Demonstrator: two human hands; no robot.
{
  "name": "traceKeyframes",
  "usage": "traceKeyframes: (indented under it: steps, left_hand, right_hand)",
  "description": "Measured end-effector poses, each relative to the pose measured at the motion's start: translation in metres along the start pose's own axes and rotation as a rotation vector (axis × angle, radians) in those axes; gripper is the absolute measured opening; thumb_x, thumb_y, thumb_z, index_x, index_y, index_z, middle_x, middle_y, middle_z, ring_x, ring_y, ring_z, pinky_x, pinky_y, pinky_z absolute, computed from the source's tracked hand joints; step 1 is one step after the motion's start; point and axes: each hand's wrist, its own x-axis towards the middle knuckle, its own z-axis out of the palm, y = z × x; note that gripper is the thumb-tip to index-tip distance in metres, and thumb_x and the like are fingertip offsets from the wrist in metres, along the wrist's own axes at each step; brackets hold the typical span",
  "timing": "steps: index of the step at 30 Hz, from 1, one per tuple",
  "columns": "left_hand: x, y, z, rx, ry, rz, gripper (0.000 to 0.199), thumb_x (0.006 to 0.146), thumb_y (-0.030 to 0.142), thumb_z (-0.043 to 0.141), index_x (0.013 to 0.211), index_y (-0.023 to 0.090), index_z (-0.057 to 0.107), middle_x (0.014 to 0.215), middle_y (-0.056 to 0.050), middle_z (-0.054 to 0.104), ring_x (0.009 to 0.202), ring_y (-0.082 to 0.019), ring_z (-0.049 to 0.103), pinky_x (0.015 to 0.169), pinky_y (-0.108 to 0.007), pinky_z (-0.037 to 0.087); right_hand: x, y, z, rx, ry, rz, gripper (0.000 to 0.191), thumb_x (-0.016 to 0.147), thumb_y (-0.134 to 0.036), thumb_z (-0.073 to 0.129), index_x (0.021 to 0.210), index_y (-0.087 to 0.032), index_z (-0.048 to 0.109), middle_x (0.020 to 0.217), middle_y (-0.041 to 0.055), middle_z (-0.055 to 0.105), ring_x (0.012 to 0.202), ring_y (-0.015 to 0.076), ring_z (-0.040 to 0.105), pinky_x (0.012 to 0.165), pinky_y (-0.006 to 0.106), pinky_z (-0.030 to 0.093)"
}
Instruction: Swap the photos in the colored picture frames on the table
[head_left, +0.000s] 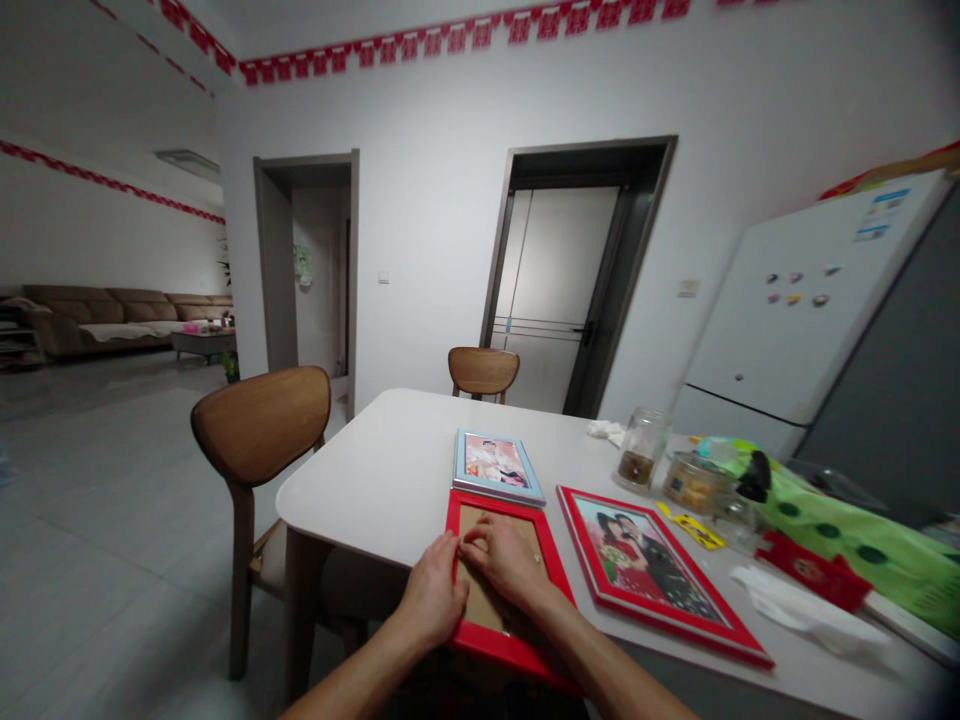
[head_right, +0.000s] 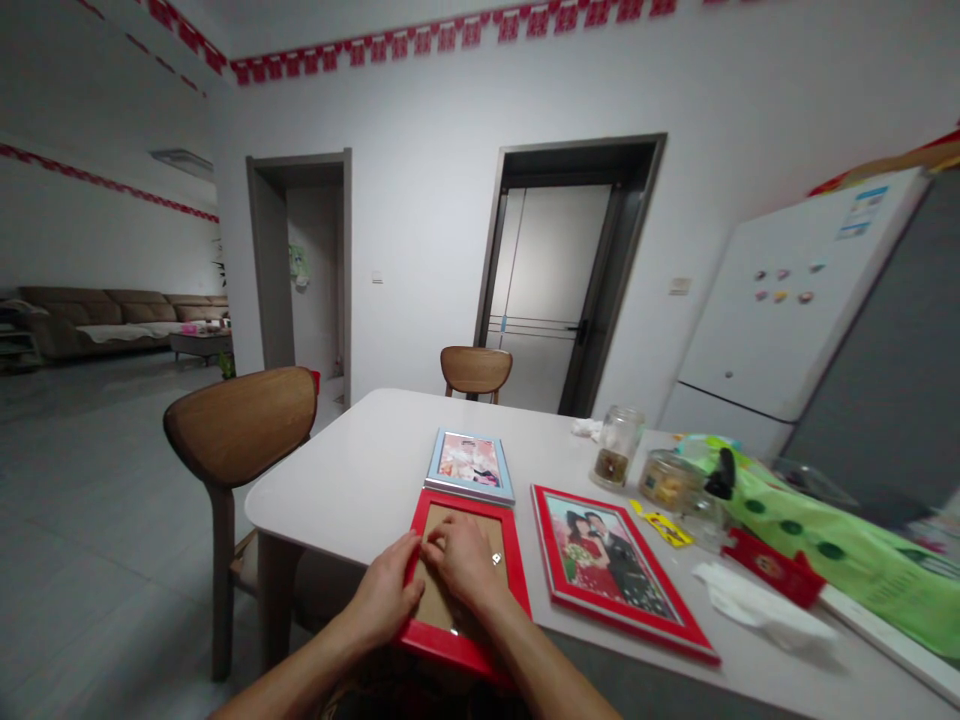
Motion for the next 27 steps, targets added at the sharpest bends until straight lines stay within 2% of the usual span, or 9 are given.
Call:
traceKeyframes:
  steps: [6,9,13,17,20,24,27]
  left_hand:
    - [-0.001,0.003,-0.003,0.030,-0.025,0.020,0.054,0.067,0.014,0.046,0.120,0.006,0.039,0.125,-0.013,0.041,0.115,-0.019,0.037,0.099,-0.027,0.024]
    - [-0.001,0.005,-0.005,0.029,-0.026,0.009,0.053,0.068,0.014,0.046,0.120,0.007,0.039,0.125,-0.012,0.042,0.115,-0.019,0.037,0.099,-0.028,0.025]
    - [-0.001,0.005,-0.005,0.000,-0.016,-0.004,0.053,0.068,0.014,0.046,0.120,0.011,0.039,0.125,-0.009,0.042,0.115,-0.018,0.037,0.098,-0.027,0.025]
    - [-0.002,0.006,-0.005,-0.021,0.007,0.016,0.051,0.068,0.013,0.046,0.119,0.011,0.041,0.124,-0.009,0.044,0.113,-0.017,0.039,0.098,-0.025,0.025]
    - [-0.002,0.005,-0.003,-0.041,0.004,-0.009,0.053,0.066,0.011,0.046,0.119,0.015,0.040,0.125,-0.006,0.043,0.115,-0.017,0.037,0.099,-0.026,0.023]
    - [-0.001,0.003,0.000,-0.044,-0.006,-0.031,0.056,0.065,0.010,0.047,0.120,0.016,0.040,0.126,-0.005,0.042,0.116,-0.018,0.034,0.100,-0.027,0.022]
    - [-0.001,0.003,0.000,-0.027,-0.001,-0.024,0.054,0.066,0.011,0.046,0.119,0.015,0.040,0.126,-0.006,0.042,0.116,-0.018,0.035,0.099,-0.027,0.022]
  right_hand:
    - [0.006,-0.006,0.005,0.003,0.022,0.065,0.018,0.073,-0.027,0.049,0.073,-0.016,0.063,0.080,0.0071,0.061,0.079,0.0167,0.052,0.071,0.025,0.036]
    - [0.002,-0.003,-0.003,0.058,-0.007,0.013,0.018,0.073,-0.026,0.049,0.077,-0.017,0.063,0.081,0.0058,0.061,0.080,0.0161,0.053,0.072,0.025,0.037]
    - [-0.021,0.005,-0.024,0.241,-0.123,-0.099,0.022,0.072,-0.024,0.046,0.084,-0.018,0.064,0.095,0.0062,0.058,0.091,0.0161,0.051,0.082,0.027,0.037]
    - [-0.045,0.014,-0.042,0.322,-0.319,-0.062,0.027,0.060,-0.014,0.052,0.082,-0.022,0.065,0.115,0.0050,0.048,0.107,0.0173,0.043,0.093,0.030,0.030]
    - [-0.054,0.013,-0.047,0.346,-0.391,-0.072,0.026,0.058,-0.015,0.055,0.080,-0.024,0.066,0.122,0.0038,0.042,0.113,0.0184,0.037,0.096,0.032,0.026]
    - [-0.055,0.008,-0.042,0.353,-0.321,-0.076,0.014,0.061,-0.021,0.057,0.071,-0.024,0.067,0.117,0.0028,0.046,0.112,0.0187,0.037,0.096,0.033,0.025]
    - [-0.056,0.007,-0.036,0.357,-0.250,-0.072,0.013,0.064,-0.022,0.055,0.068,-0.023,0.066,0.114,0.0029,0.048,0.110,0.0176,0.040,0.094,0.030,0.028]
